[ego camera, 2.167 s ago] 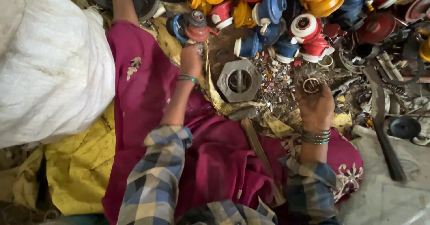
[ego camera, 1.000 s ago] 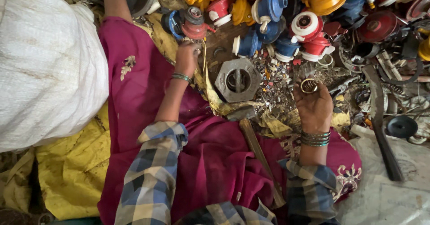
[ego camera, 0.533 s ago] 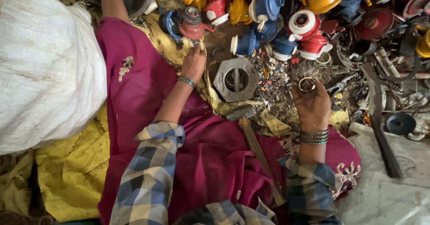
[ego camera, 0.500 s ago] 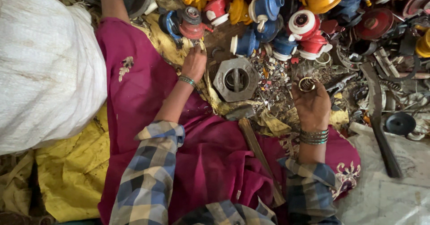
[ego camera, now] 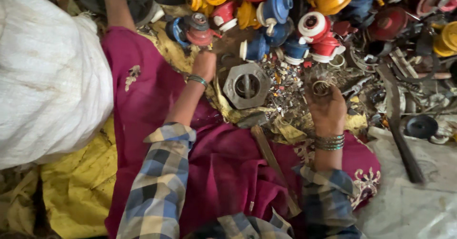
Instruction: The person sits on the floor and uses a hammer to strike small colorful plastic parts placed on a metal anvil, breaking them apart. The person picks up parts, positions them, strikes them, and discards the broken pieces into a nearby sack.
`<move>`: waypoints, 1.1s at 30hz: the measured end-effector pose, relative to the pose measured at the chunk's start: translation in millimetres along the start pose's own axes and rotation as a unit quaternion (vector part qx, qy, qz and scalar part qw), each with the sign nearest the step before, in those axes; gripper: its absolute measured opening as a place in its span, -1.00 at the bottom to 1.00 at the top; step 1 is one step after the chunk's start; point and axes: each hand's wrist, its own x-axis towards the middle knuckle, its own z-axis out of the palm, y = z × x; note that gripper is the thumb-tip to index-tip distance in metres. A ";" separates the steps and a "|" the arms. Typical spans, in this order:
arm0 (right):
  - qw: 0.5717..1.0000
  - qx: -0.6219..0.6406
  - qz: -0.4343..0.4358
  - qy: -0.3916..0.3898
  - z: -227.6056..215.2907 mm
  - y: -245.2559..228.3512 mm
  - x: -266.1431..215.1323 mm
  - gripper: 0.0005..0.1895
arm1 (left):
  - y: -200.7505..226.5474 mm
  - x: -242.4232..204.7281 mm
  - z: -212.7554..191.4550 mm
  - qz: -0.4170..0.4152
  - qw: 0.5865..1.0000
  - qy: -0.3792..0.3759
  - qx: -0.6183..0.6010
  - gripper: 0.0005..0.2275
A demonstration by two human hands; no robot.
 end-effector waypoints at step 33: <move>0.998 -0.023 0.020 -0.048 -63.1 29.9 26.2 -0.75 | 62.0 -145.4 -193.9 -0.055 0.930 0.210 -0.296 -0.80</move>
